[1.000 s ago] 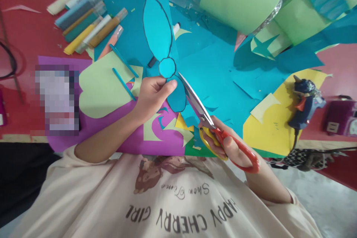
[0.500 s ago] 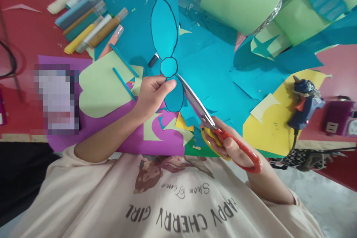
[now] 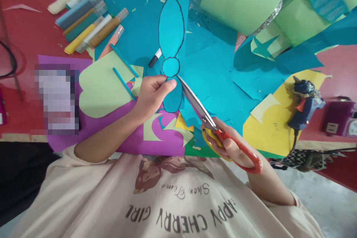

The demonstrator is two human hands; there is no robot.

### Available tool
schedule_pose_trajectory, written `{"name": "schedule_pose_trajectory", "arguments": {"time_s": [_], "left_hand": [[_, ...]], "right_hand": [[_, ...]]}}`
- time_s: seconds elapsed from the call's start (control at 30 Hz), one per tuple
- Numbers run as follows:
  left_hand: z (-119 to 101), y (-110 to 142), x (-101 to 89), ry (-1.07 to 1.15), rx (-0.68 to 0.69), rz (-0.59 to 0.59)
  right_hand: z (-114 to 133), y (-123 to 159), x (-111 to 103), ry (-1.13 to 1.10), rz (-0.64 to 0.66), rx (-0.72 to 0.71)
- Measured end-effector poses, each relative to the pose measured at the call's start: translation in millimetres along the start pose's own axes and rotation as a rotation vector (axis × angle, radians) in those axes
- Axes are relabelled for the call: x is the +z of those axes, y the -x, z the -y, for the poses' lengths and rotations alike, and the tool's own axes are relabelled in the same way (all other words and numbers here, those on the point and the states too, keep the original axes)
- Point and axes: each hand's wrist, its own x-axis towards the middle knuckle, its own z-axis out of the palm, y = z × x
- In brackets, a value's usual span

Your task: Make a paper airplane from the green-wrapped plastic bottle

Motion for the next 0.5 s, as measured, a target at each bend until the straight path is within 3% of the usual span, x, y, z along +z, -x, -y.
{"name": "schedule_pose_trajectory", "arguments": {"time_s": [0.5], "left_hand": [[0.4, -2.0, -1.1, 0.022, 0.028, 0.032]], "right_hand": [[-8.4, 0.4, -7.8, 0.093, 0.016, -0.011]]}}
